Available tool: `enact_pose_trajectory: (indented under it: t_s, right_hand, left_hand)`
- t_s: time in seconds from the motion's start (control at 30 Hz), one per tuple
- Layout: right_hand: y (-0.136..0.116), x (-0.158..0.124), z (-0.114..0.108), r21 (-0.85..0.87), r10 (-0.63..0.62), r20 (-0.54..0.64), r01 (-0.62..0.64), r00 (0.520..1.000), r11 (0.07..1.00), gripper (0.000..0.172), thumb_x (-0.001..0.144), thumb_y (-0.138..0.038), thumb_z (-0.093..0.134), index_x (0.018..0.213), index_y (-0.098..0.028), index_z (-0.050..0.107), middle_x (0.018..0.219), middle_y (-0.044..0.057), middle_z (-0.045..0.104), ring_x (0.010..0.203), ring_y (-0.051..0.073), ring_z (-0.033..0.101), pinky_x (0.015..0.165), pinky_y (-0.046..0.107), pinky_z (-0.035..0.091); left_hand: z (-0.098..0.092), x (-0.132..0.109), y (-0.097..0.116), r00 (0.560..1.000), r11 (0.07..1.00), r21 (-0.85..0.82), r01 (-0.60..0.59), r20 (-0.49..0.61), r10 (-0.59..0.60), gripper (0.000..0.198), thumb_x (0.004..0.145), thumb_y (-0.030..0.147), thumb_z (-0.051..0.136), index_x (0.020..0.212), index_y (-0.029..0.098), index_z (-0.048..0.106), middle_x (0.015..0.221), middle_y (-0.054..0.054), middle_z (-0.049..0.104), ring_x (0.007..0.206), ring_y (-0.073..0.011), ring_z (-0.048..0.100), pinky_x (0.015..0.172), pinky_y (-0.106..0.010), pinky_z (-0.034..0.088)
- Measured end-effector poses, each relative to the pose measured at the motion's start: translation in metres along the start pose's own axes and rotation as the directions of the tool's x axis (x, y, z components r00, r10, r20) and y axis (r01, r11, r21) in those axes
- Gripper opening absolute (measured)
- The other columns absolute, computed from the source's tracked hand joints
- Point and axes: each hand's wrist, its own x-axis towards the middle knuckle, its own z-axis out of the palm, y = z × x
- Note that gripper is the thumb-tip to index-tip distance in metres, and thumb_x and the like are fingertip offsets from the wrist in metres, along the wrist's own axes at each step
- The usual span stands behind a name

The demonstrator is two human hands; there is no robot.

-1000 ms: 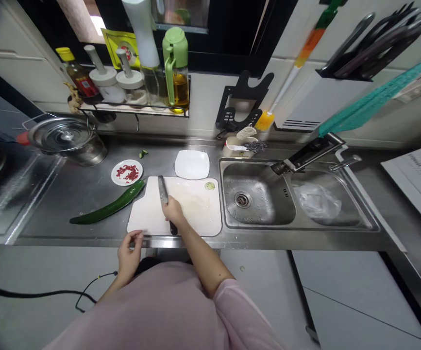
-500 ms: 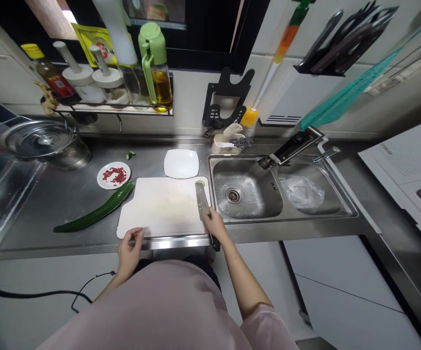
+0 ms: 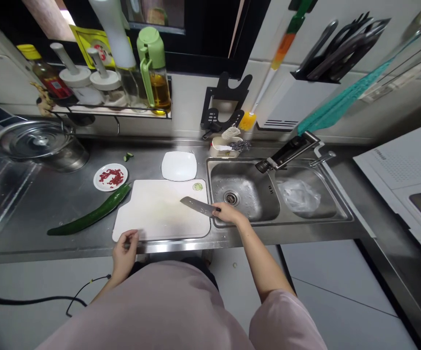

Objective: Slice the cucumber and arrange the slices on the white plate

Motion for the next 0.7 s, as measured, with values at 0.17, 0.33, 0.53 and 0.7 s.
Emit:
enact_pose_trajectory:
  t_s: [0.17,0.33,0.53,0.7]
  right_hand:
    - [0.003,0.034,-0.013,-0.022,0.022,-0.061,-0.024,0.998,0.999,0.023,0.08,-0.022,0.055,0.096,-0.018,0.071,0.091,0.002,0.073,0.082,0.019,0.063,0.073,0.023,0.045]
    - [-0.001,0.044,-0.024,0.039,0.041,-0.188,-0.035,0.981,0.999,0.018,0.074,-0.023,0.062,0.09,-0.019,0.071,0.085,0.002,0.073,0.078,0.019,0.062,0.07,0.022,0.044]
    - [-0.013,0.019,0.006,0.38,0.22,-0.434,-0.044,0.874,0.924,0.016,0.074,-0.031,0.06,0.083,-0.019,0.062,0.063,-0.001,0.064,0.058,0.014,0.056,0.056,0.021,0.041]
    - [-0.026,-0.003,0.048,0.799,0.568,-0.316,-0.109,0.76,0.591,0.018,0.073,-0.036,0.056,0.08,-0.022,0.048,0.046,-0.009,0.046,0.035,0.01,0.042,0.038,0.021,0.033]
  left_hand:
    - [0.003,0.005,-0.002,1.0,1.0,-0.001,0.002,-0.008,-0.002,0.037,0.085,0.05,0.052,0.097,0.018,0.065,0.077,-0.002,0.063,0.073,-0.0154,0.06,0.068,-0.025,0.048]
    - [0.004,0.027,-0.004,0.996,0.989,0.127,-0.077,-0.03,0.081,0.032,0.087,0.045,0.048,0.097,0.019,0.065,0.09,-0.005,0.064,0.087,-0.0192,0.06,0.085,-0.033,0.047]
    - [0.003,0.085,0.013,0.986,0.863,0.504,-0.034,-0.123,0.11,0.037,0.086,0.037,0.051,0.118,0.021,0.059,0.133,-0.012,0.049,0.127,-0.0292,0.04,0.11,-0.05,0.025]
    - [-0.007,0.12,0.014,0.997,0.747,0.665,0.01,-0.06,0.04,0.053,0.085,0.033,0.053,0.136,0.02,0.046,0.141,-0.016,0.042,0.134,-0.0347,0.03,0.11,-0.065,0.009]
